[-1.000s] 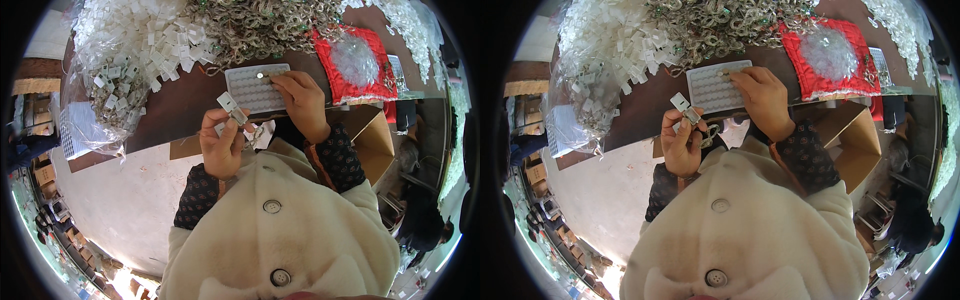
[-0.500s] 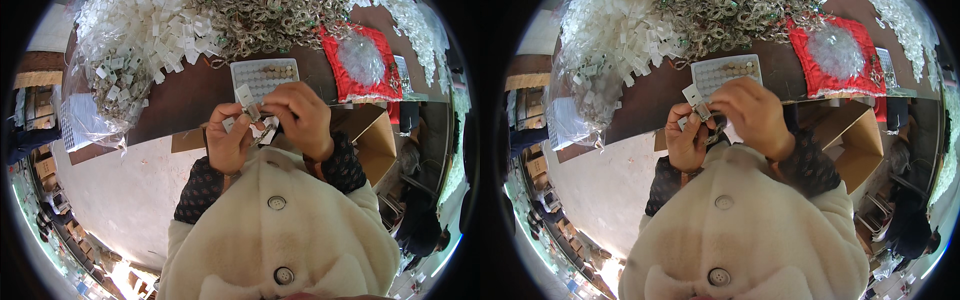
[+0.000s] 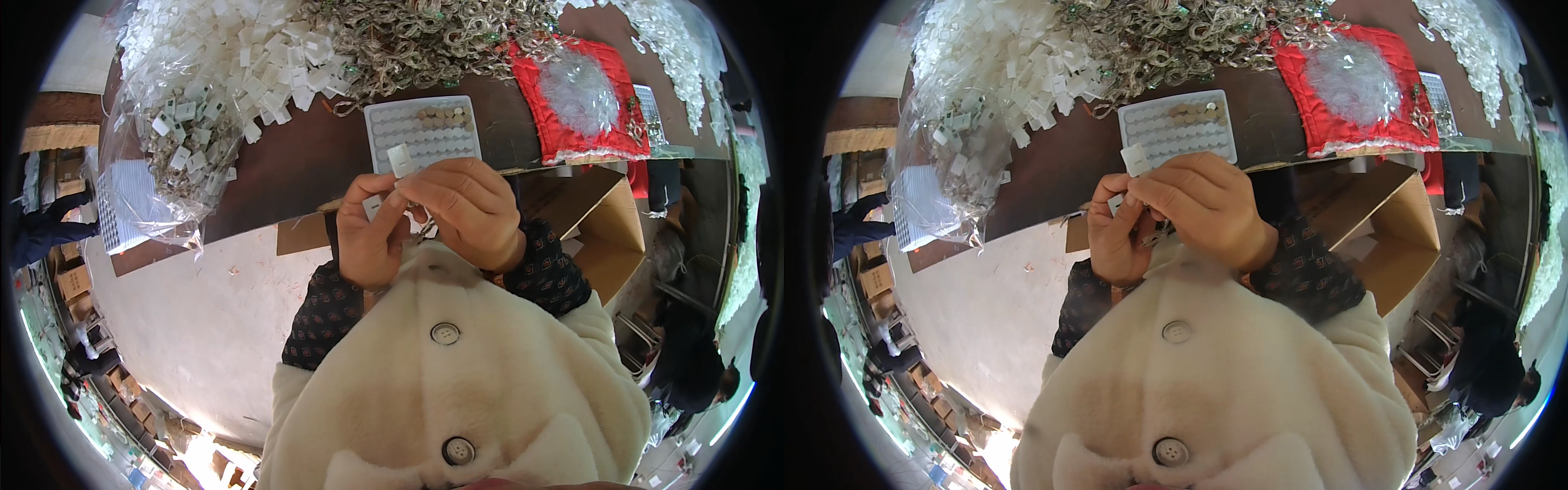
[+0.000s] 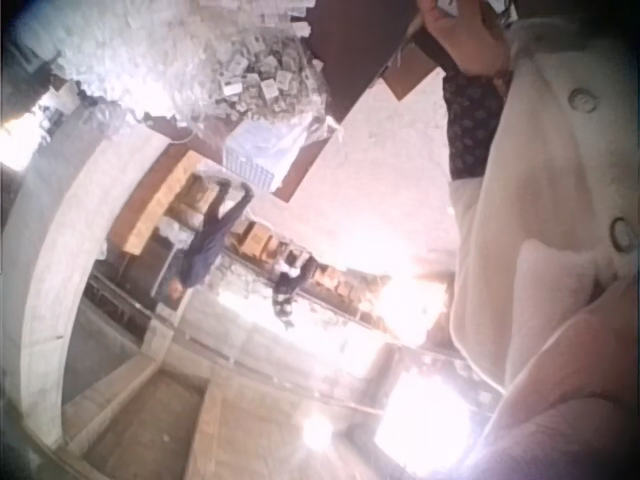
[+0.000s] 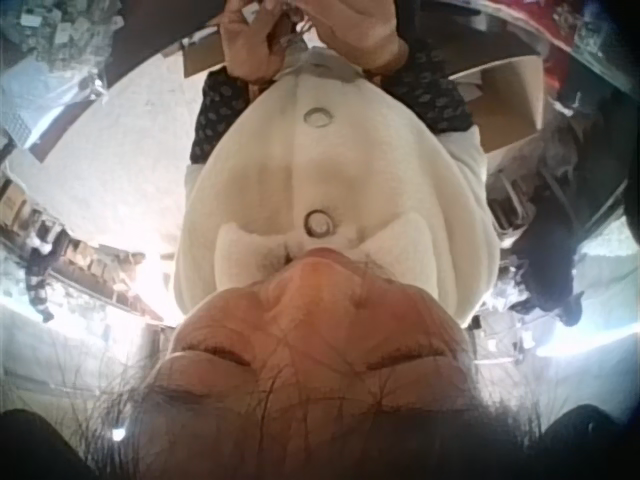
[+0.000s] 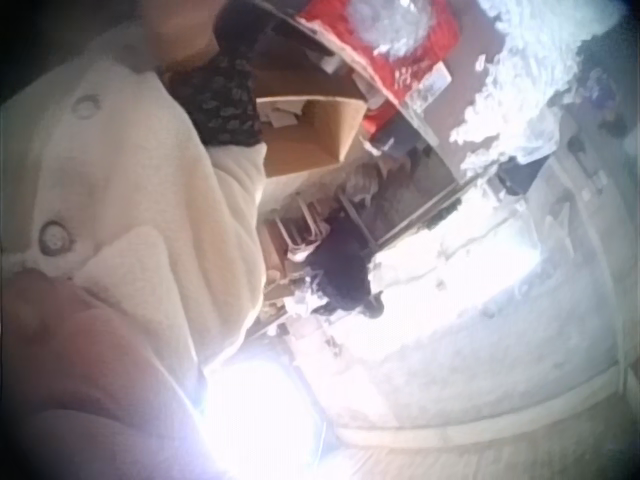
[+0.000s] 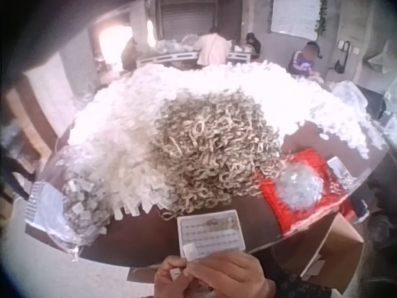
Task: The person assembles small electronic components at a workbench. They insert a small cylindrical part into a white plastic housing, then place the assembled unit into a compartmentalized tray. The person repeats this process with additional components throughout the clip.
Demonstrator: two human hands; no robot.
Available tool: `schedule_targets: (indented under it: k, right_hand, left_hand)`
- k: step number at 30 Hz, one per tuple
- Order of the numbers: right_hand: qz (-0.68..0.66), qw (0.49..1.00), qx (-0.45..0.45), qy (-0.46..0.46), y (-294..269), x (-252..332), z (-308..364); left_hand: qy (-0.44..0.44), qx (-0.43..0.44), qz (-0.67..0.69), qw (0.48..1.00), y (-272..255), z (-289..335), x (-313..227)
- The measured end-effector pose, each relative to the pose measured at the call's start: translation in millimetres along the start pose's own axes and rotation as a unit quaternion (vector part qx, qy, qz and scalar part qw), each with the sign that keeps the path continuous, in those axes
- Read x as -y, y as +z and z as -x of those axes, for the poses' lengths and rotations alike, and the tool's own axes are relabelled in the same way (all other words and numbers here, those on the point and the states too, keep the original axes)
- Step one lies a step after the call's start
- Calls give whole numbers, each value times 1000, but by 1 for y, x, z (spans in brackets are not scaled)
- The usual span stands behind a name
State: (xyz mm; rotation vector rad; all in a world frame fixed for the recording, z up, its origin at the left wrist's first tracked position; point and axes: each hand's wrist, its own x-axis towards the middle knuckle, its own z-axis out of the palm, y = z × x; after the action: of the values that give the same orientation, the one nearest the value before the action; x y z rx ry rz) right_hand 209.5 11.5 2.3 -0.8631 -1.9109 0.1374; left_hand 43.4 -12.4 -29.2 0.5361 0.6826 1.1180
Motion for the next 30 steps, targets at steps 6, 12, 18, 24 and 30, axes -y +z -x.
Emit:
schedule_targets:
  k: [6, 12, 18, 24, 30]
  right_hand:
    - [149, 972, -1, 182, -19, -29, 15]
    - [221, 956, 29, 193, -17, -56, 25]
    - [233, 952, 80, 181, -19, -45, 17]
    - [5, 990, 22, 141, -10, -5, 2]
    - [-58, 984, 58, 157, -3, 10, -4]
  left_hand:
    - [18, 23, 3, 1000, -3, -6, 0]
    - [1, 33, 37, 999, -8, -10, 0]
    - [-10, 35, 45, 998, -7, -8, -2]
    - [-36, 53, 66, 996, -5, -4, -3]
    - [-15, 33, 64, 997, -5, 4, -2]
